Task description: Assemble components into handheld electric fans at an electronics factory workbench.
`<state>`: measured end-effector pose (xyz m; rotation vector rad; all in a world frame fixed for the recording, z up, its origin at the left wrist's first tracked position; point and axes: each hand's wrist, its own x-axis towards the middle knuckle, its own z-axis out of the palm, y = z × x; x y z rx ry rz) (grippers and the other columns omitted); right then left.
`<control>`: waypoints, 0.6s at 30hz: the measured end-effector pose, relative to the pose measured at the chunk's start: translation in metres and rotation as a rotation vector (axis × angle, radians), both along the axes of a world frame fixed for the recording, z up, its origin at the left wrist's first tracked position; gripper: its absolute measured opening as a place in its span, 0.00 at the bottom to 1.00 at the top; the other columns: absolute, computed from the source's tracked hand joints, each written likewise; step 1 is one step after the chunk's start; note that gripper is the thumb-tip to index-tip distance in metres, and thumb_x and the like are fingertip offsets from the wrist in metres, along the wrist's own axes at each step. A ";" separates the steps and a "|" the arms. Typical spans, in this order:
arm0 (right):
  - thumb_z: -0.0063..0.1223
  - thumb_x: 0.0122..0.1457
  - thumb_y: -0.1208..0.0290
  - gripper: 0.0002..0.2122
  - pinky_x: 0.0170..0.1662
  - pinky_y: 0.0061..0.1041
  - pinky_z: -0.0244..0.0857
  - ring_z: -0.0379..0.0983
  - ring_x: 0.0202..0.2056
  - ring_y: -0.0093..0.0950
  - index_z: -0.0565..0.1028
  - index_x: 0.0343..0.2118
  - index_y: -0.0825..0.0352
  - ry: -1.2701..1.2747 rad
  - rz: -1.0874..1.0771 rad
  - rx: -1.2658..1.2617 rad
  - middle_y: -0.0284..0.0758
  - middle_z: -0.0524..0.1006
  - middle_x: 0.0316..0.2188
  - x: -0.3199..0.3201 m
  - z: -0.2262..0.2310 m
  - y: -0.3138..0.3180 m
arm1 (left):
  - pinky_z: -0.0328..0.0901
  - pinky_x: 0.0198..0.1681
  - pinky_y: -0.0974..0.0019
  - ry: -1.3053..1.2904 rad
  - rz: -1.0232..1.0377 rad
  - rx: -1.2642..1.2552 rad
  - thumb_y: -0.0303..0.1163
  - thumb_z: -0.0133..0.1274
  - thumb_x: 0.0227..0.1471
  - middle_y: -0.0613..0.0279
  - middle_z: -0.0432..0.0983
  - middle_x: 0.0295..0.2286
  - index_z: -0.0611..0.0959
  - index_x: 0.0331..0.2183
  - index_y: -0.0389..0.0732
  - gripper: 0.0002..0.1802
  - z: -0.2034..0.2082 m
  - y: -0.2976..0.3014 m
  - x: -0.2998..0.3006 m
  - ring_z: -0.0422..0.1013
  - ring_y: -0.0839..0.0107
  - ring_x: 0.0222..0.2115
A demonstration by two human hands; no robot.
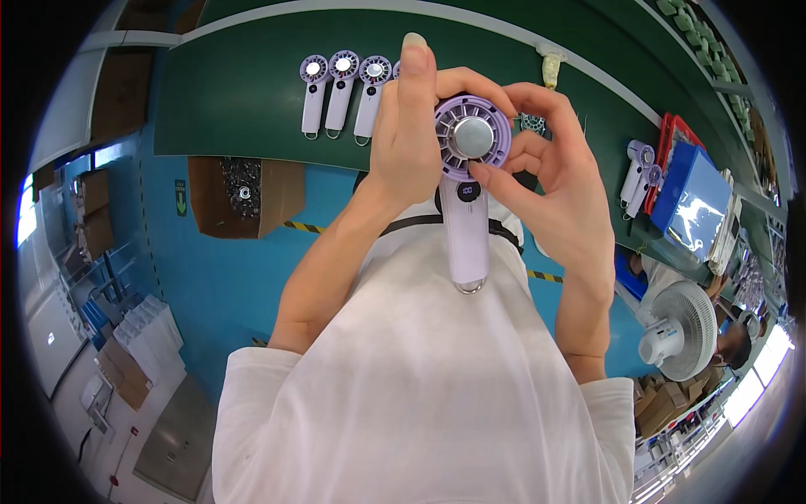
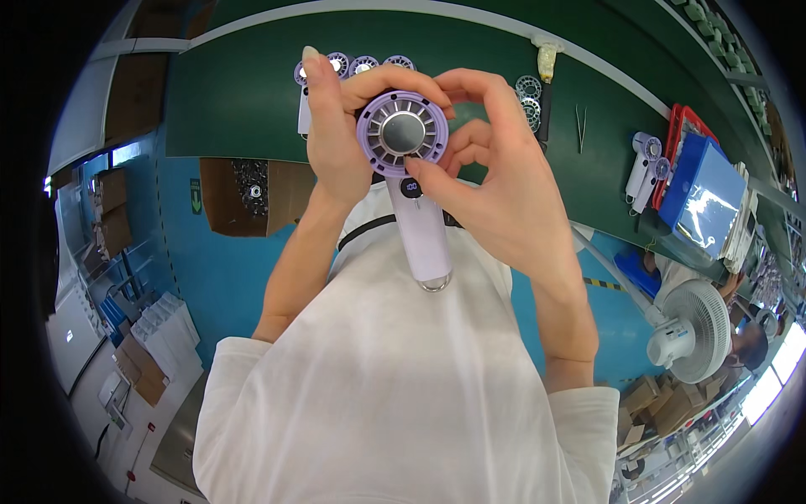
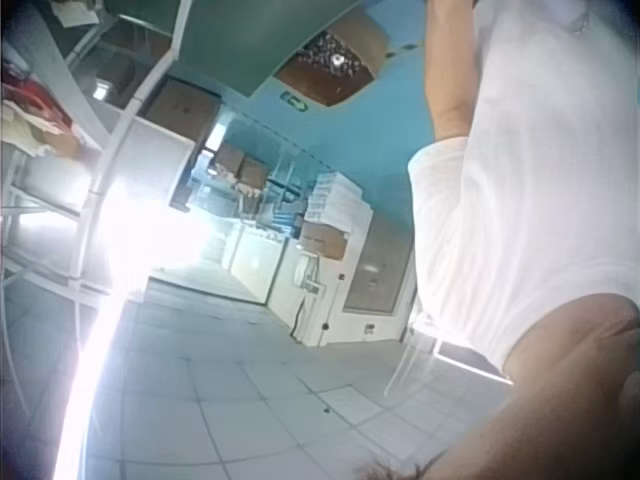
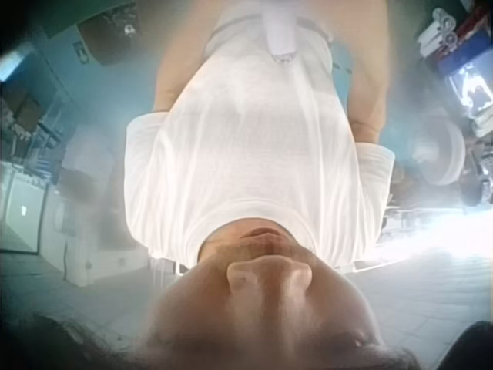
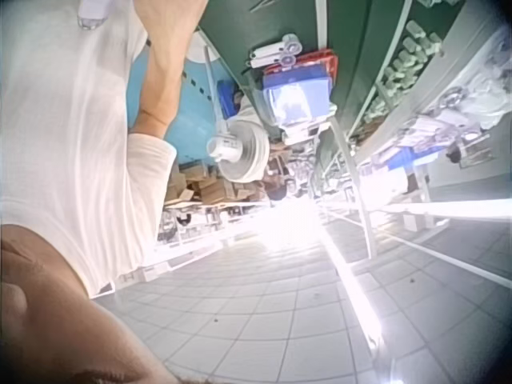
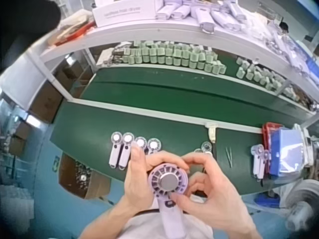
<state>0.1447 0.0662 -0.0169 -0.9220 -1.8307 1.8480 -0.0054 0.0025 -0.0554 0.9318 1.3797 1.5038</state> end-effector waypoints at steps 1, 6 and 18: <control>0.62 0.48 0.82 0.27 0.35 0.19 0.69 0.72 0.30 0.19 0.66 0.53 0.68 0.000 0.000 0.000 0.37 0.70 0.48 0.000 0.001 0.000 | 0.71 0.37 0.71 0.003 -0.004 -0.013 0.65 0.07 0.60 0.55 0.79 0.26 0.83 0.28 0.34 0.55 0.000 0.000 0.000 0.75 0.68 0.29; 0.62 0.48 0.82 0.27 0.35 0.19 0.69 0.72 0.30 0.19 0.66 0.53 0.68 0.009 0.001 -0.002 0.37 0.70 0.48 0.001 0.002 0.001 | 0.65 0.27 0.74 -0.045 0.120 0.116 0.58 0.15 0.65 0.63 0.77 0.18 0.84 0.24 0.35 0.49 -0.002 0.004 0.007 0.70 0.77 0.21; 0.59 0.47 0.84 0.25 0.34 0.22 0.69 0.71 0.29 0.22 0.66 0.50 0.68 -0.158 0.083 0.178 0.37 0.70 0.46 -0.002 0.011 0.005 | 0.67 0.27 0.72 0.235 0.114 0.131 0.53 0.19 0.66 0.58 0.78 0.21 0.83 0.25 0.32 0.44 -0.001 0.000 0.009 0.73 0.72 0.21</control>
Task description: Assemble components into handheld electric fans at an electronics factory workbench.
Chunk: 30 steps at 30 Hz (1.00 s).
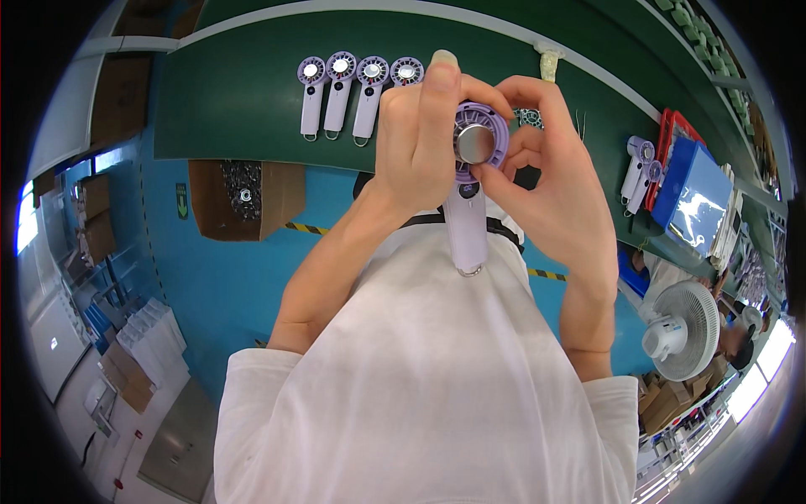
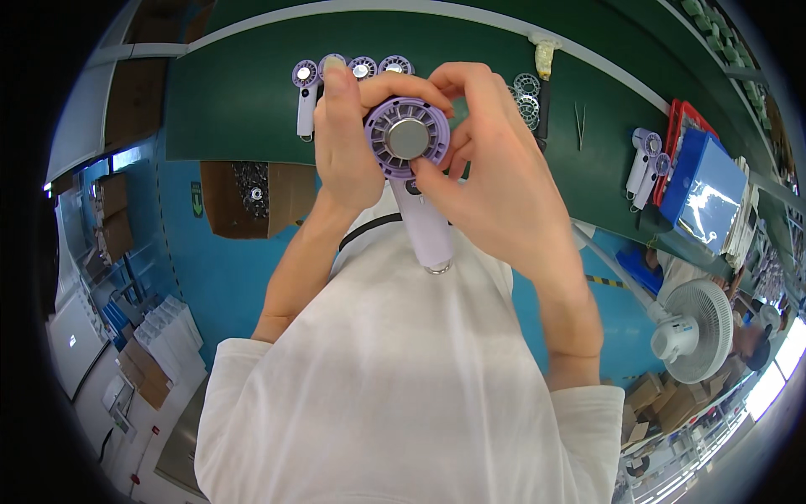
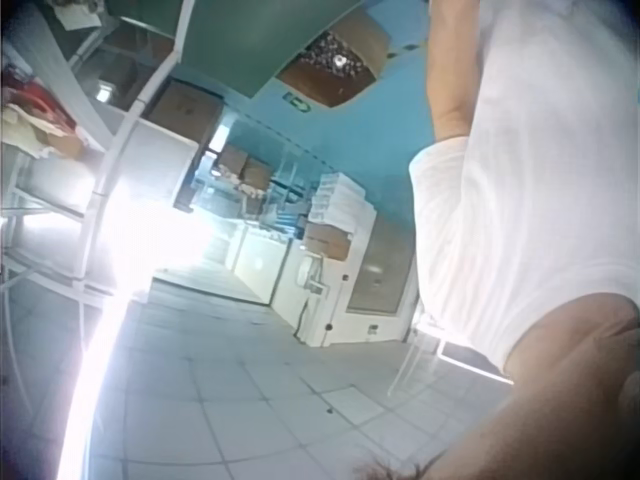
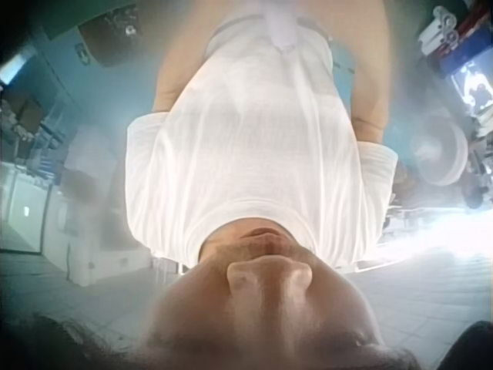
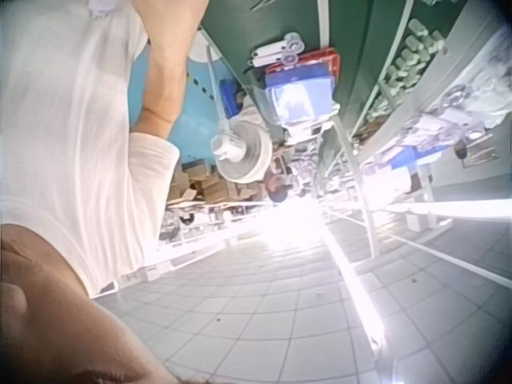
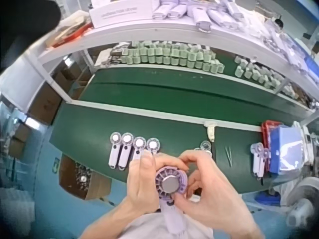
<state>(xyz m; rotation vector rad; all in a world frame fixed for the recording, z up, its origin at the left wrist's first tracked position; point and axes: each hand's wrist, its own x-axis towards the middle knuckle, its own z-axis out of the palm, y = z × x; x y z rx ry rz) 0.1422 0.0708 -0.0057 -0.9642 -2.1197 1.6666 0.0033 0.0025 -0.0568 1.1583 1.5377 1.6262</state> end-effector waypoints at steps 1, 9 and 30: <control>0.59 0.47 0.84 0.25 0.34 0.22 0.69 0.71 0.29 0.22 0.66 0.50 0.68 0.000 -0.003 0.001 0.37 0.70 0.46 0.001 0.000 0.001 | 0.70 0.32 0.71 0.049 -0.031 -0.100 0.58 0.14 0.64 0.56 0.79 0.24 0.83 0.27 0.32 0.49 0.003 -0.002 -0.001 0.74 0.70 0.25; 0.60 0.50 0.85 0.27 0.39 0.23 0.71 0.73 0.33 0.22 0.65 0.54 0.68 0.135 0.027 -0.217 0.37 0.67 0.51 0.010 -0.006 0.004 | 0.66 0.24 0.73 -0.220 0.024 0.071 0.49 0.21 0.68 0.59 0.80 0.21 0.83 0.22 0.32 0.42 -0.007 0.002 0.003 0.71 0.76 0.20; 0.60 0.48 0.84 0.26 0.35 0.20 0.68 0.72 0.31 0.22 0.65 0.52 0.68 0.098 -0.004 -0.060 0.37 0.68 0.48 0.004 -0.014 -0.003 | 0.66 0.23 0.72 -0.079 0.054 0.082 0.45 0.24 0.68 0.58 0.80 0.20 0.83 0.23 0.32 0.39 -0.005 0.002 0.003 0.70 0.74 0.18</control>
